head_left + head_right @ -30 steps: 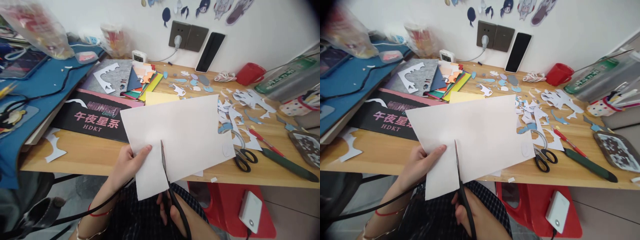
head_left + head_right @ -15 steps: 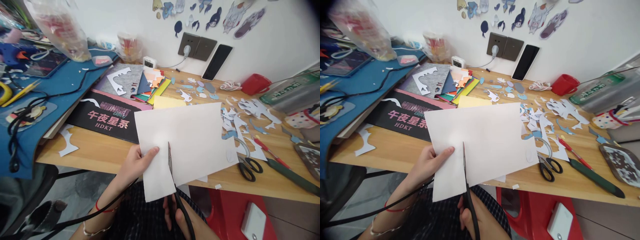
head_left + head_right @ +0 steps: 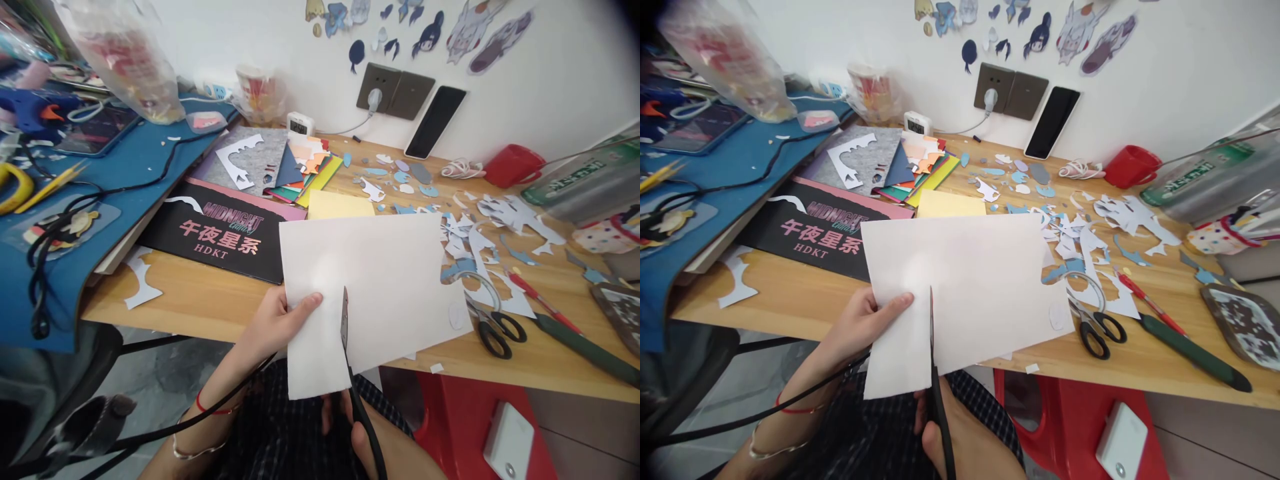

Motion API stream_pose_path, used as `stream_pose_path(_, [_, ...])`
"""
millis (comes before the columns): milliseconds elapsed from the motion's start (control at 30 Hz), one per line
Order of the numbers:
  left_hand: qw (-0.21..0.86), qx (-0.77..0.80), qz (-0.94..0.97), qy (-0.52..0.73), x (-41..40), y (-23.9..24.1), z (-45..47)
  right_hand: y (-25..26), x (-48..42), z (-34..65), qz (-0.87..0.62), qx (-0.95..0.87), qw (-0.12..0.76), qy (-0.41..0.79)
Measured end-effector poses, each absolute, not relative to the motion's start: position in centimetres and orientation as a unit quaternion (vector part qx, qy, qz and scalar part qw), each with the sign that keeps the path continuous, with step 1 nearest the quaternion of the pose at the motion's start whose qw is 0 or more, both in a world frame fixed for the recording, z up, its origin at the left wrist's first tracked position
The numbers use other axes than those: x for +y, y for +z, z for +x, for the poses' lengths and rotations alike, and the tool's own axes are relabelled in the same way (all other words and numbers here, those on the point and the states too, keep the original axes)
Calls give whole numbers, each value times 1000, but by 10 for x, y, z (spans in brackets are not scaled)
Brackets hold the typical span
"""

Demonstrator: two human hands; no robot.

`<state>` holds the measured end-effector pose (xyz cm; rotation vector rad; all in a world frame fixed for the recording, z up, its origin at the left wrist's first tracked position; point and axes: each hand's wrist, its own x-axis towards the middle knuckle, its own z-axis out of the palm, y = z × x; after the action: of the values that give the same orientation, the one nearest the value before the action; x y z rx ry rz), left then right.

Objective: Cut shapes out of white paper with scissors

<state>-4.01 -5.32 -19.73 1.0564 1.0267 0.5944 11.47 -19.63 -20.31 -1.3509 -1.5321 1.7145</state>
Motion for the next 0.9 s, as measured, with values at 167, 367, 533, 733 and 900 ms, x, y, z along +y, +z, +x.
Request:
stream_pose_path(167, [702,458,474,268,-54,-197,-41,-212,-200,114,-498,-555,239,622])
stream_pose_path(367, [700,459,473,273,-53,-198,-40,-221,-207,106,-520,-492,276,641])
stream_pose_path(533, [697,465,470,276,-53,-198,-40,-220,-205,109,-513,-515,264,634])
stream_pose_path(733, [706,462,460,277,-52,-197,-40,-218,-204,107,-520,-500,269,639])
stream_pose_path(900, [724,447,436,294,-55,-202,-43,-212,-206,111,-518,-510,267,633])
